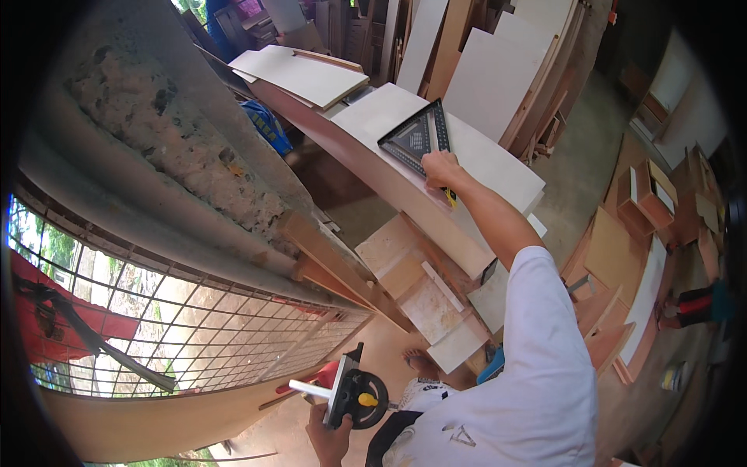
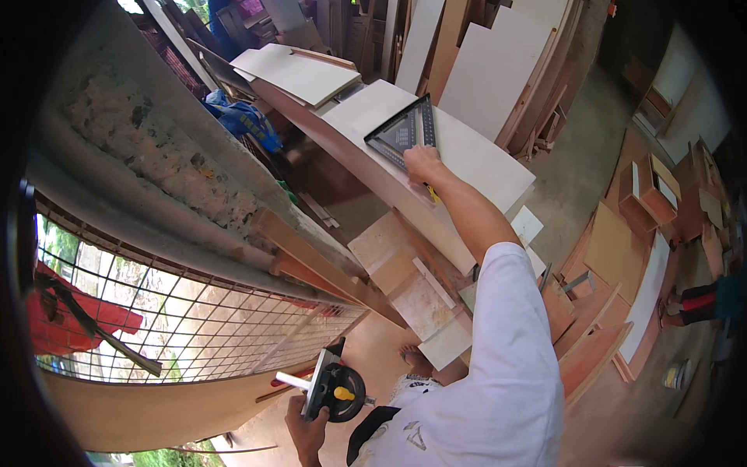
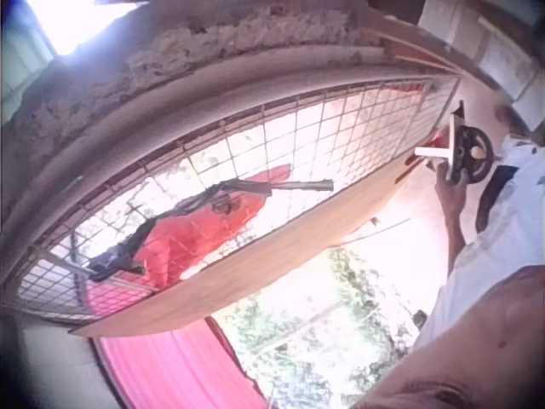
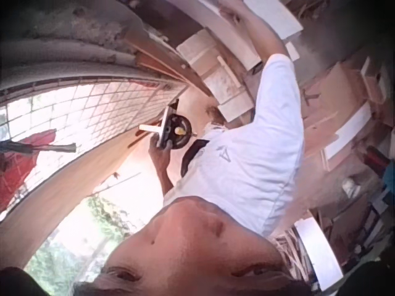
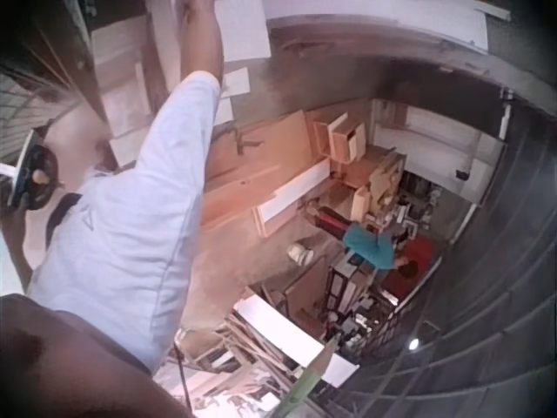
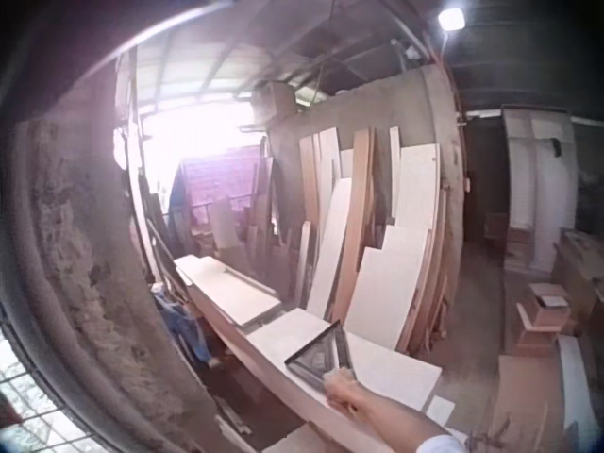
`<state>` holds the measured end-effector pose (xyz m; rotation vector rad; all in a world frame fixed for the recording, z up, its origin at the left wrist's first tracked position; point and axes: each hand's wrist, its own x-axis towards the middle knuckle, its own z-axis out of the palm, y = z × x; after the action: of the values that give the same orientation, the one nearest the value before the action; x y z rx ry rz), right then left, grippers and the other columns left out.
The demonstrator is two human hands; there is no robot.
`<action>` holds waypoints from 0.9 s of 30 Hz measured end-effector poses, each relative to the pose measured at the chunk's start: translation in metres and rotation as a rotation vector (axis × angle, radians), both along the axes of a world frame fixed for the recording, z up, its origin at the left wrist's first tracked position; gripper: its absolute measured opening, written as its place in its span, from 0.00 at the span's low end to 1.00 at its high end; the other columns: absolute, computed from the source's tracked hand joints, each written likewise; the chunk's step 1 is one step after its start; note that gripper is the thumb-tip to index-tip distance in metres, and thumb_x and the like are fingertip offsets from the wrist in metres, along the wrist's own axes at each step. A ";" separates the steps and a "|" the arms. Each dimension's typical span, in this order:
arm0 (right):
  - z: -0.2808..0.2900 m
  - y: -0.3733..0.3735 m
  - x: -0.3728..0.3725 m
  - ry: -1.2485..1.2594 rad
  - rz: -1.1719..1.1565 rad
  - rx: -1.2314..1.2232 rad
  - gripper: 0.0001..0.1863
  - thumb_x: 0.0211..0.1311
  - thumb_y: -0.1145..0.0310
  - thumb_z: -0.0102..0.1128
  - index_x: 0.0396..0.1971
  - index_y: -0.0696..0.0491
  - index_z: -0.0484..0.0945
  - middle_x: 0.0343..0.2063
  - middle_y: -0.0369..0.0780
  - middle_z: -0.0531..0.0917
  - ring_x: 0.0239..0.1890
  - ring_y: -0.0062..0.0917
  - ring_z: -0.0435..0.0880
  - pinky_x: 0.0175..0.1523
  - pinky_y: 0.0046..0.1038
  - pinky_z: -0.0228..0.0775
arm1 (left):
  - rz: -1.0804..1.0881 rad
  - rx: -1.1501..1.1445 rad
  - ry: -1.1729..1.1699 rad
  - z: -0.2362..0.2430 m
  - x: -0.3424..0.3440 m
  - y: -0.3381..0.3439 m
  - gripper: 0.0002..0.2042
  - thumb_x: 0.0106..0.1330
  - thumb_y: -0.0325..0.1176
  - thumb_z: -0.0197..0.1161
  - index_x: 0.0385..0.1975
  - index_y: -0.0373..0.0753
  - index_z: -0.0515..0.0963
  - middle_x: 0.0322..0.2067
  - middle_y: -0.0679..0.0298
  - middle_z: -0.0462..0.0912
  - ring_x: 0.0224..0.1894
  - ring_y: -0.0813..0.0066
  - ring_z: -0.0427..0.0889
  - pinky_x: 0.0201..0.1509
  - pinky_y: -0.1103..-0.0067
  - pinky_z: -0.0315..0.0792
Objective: The person measures a blue board with a tape measure, then moves to a table saw to adjust the fence and measure the blade position. They handle several white wooden strips, placing them on a workbench and using a circular saw and speed square.
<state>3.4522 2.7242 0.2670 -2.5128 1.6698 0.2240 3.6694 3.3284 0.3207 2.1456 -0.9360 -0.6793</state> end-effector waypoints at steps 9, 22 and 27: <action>-0.016 0.020 -0.112 -0.313 -0.340 -0.029 0.34 0.52 0.48 0.81 0.55 0.51 0.83 0.56 0.50 0.80 0.60 0.47 0.79 0.61 0.43 0.77 | -0.364 -0.043 0.086 0.014 -0.024 -0.075 0.19 0.54 0.28 0.76 0.45 0.33 0.77 0.29 0.55 0.88 0.32 0.70 0.89 0.37 0.75 0.80; -0.029 0.060 -0.208 -0.551 -0.137 -0.278 0.29 0.54 0.52 0.78 0.58 0.39 0.81 0.58 0.48 0.74 0.62 0.49 0.72 0.70 0.45 0.67 | -0.913 -0.286 0.052 0.001 -0.096 -0.229 0.21 0.54 0.31 0.77 0.47 0.34 0.79 0.33 0.46 0.87 0.38 0.45 0.89 0.41 0.65 0.81; -0.038 0.072 -0.209 -0.514 -0.150 -0.126 0.31 0.53 0.56 0.78 0.59 0.33 0.77 0.58 0.48 0.75 0.64 0.49 0.72 0.67 0.48 0.70 | -1.036 -0.356 -0.120 0.005 -0.099 -0.318 0.17 0.53 0.27 0.74 0.43 0.35 0.80 0.30 0.51 0.86 0.33 0.58 0.89 0.40 0.71 0.79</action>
<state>3.2437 2.7962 0.2285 -2.2400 1.6717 -0.5117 3.5704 3.0109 0.3262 1.2923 -2.0812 -0.7608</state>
